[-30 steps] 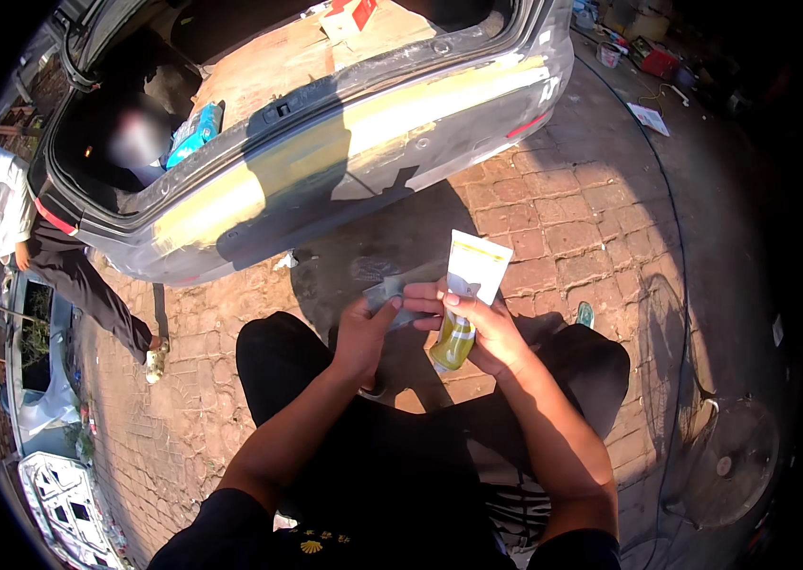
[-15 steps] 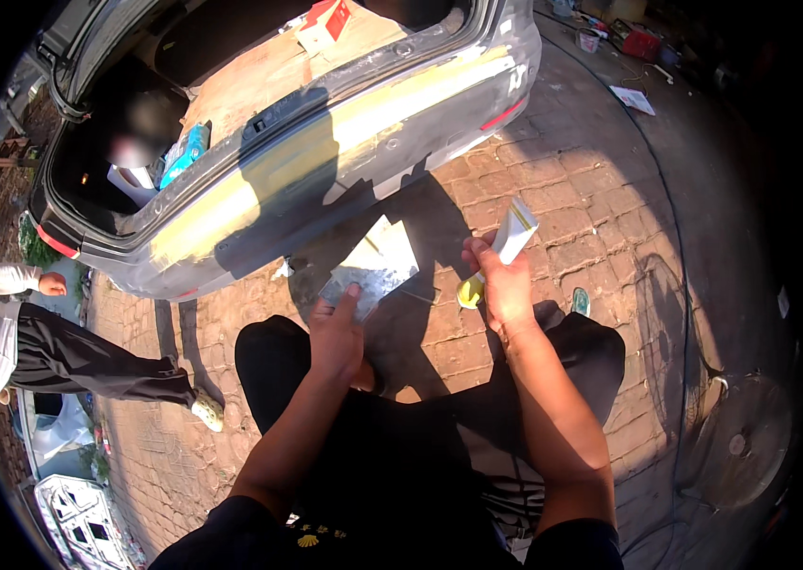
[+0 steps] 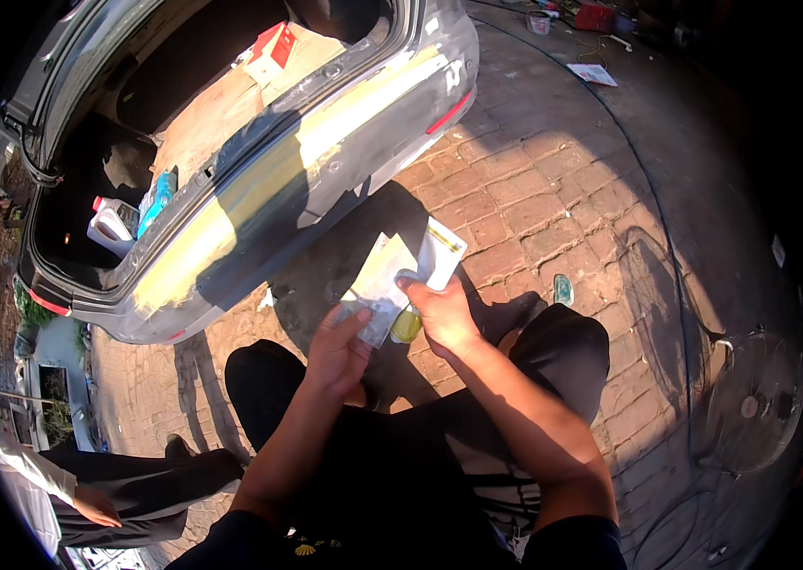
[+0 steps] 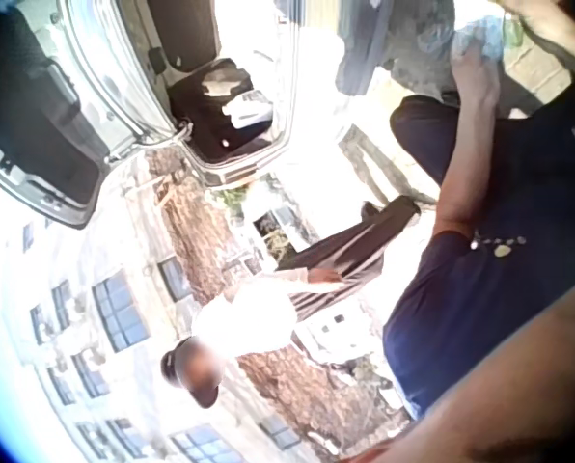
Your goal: The person applies body filler to the rear quarter panel of a car by hand and with a scraper, then uses a small sanding block to smooth the applied material.
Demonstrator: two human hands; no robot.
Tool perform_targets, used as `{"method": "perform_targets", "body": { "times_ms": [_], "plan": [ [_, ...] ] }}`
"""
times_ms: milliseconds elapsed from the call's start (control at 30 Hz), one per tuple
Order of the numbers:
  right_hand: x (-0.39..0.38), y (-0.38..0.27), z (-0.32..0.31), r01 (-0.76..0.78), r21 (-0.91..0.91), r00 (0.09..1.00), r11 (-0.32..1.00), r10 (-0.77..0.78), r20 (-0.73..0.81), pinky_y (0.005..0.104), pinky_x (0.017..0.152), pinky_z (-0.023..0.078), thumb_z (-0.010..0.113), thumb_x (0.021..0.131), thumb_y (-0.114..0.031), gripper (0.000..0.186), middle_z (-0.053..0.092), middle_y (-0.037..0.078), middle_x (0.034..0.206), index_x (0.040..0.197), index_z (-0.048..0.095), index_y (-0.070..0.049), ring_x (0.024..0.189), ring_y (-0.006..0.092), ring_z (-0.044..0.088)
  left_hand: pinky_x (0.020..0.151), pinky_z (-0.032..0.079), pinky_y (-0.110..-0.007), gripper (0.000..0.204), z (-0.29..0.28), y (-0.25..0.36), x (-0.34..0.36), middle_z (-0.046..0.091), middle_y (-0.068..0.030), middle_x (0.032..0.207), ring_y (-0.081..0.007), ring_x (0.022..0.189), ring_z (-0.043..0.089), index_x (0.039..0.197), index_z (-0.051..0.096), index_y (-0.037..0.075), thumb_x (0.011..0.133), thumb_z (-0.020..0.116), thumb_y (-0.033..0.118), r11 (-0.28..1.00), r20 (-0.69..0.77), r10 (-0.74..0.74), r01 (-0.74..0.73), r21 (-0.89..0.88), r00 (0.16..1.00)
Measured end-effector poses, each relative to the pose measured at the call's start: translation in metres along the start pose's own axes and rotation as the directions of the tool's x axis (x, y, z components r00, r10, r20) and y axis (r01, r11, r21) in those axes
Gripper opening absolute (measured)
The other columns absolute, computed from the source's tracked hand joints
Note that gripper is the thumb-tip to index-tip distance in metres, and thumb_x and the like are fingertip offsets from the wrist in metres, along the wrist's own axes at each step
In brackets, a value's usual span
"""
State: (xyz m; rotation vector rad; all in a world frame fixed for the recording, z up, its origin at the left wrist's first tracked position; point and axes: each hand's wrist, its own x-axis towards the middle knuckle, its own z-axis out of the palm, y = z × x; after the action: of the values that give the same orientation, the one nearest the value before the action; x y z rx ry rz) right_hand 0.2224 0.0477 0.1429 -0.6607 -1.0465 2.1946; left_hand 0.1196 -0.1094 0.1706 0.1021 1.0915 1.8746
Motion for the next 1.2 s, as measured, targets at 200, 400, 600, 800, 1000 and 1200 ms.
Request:
{"method": "perform_targets", "body": {
  "times_ms": [200, 400, 600, 800, 1000, 1200],
  "plan": [
    [-0.003, 0.001, 0.007, 0.178, -0.571, 0.969, 0.801, -0.243, -0.04, 0.0397, 0.081, 0.056, 0.074, 0.09, -0.017, 0.034, 0.075, 0.017, 0.096, 0.116, 0.065, 0.003, 0.089, 0.0265, 0.074, 0.125, 0.033, -0.047, 0.082, 0.022, 0.013, 0.0, 0.04, -0.0278, 0.165, -0.0378, 0.153, 0.042, 0.162, 0.039, -0.004, 0.101, 0.069, 0.042, 0.135, 0.43, 0.617, -0.627, 0.767, 0.659],
    [-0.015, -0.004, 0.003, -0.113, -0.42, 0.99, 0.9, 0.139, 0.03, 0.0353, 0.082, 0.055, 0.071, 0.093, -0.014, 0.032, 0.072, 0.011, 0.102, 0.12, 0.066, 0.003, 0.092, 0.0174, 0.067, 0.131, 0.017, -0.052, 0.079, 0.012, -0.012, 0.021, 0.017, -0.0328, 0.174, -0.045, 0.164, 0.017, 0.165, 0.021, -0.011, 0.11, 0.044, 0.039, -0.165, 0.704, 0.263, -0.688, 0.706, 0.66],
    [-0.003, -0.026, -0.014, 0.035, -0.332, 0.998, 0.943, -0.05, -0.036, 0.0328, 0.074, 0.054, 0.071, 0.091, -0.008, 0.026, 0.071, 0.005, 0.092, 0.115, 0.067, 0.004, 0.083, 0.0148, 0.065, 0.132, 0.014, -0.051, 0.082, -0.017, 0.001, 0.02, 0.011, -0.0322, 0.175, -0.046, 0.164, 0.012, 0.166, 0.019, -0.011, 0.112, 0.04, 0.048, 0.019, 0.436, 0.445, -0.495, 0.869, 0.782],
    [-0.019, -0.018, 0.011, -0.065, -0.321, 0.972, 0.945, 0.132, 0.193, 0.0369, 0.088, 0.056, 0.071, 0.094, -0.019, 0.045, 0.074, 0.012, 0.112, 0.132, 0.063, 0.003, 0.099, 0.0205, 0.07, 0.131, 0.016, -0.057, 0.099, 0.013, -0.008, 0.017, 0.013, -0.0344, 0.174, -0.0478, 0.163, 0.015, 0.166, 0.018, -0.011, 0.107, 0.037, 0.067, -0.225, 0.698, 0.348, -0.667, 0.71, 0.626],
    [-0.004, -0.037, -0.014, -0.089, -0.248, 0.996, 0.965, 0.089, -0.01, 0.034, 0.071, 0.054, 0.07, 0.092, -0.008, 0.027, 0.072, 0.01, 0.096, 0.115, 0.068, 0.007, 0.081, 0.0156, 0.065, 0.131, 0.018, -0.054, 0.087, -0.038, -0.014, 0.052, 0.019, -0.0266, 0.175, -0.0404, 0.163, 0.021, 0.168, 0.017, -0.006, 0.112, 0.038, 0.058, 0.299, 0.231, 0.294, -0.319, 0.899, 0.928],
    [0.011, -0.039, -0.009, -0.051, 0.283, 0.995, 0.958, 0.074, -0.072, 0.0424, 0.082, 0.06, 0.07, 0.095, -0.001, 0.024, 0.075, 0.015, 0.106, 0.117, 0.069, 0.009, 0.095, 0.0256, 0.073, 0.111, 0.049, -0.044, 0.06, -0.036, -0.026, 0.021, 0.062, -0.0145, 0.145, -0.027, 0.131, 0.062, 0.154, 0.048, 0.0, 0.113, 0.053, 0.044, 0.979, 0.241, 0.129, -0.162, 0.121, 0.962]
  ]
}}
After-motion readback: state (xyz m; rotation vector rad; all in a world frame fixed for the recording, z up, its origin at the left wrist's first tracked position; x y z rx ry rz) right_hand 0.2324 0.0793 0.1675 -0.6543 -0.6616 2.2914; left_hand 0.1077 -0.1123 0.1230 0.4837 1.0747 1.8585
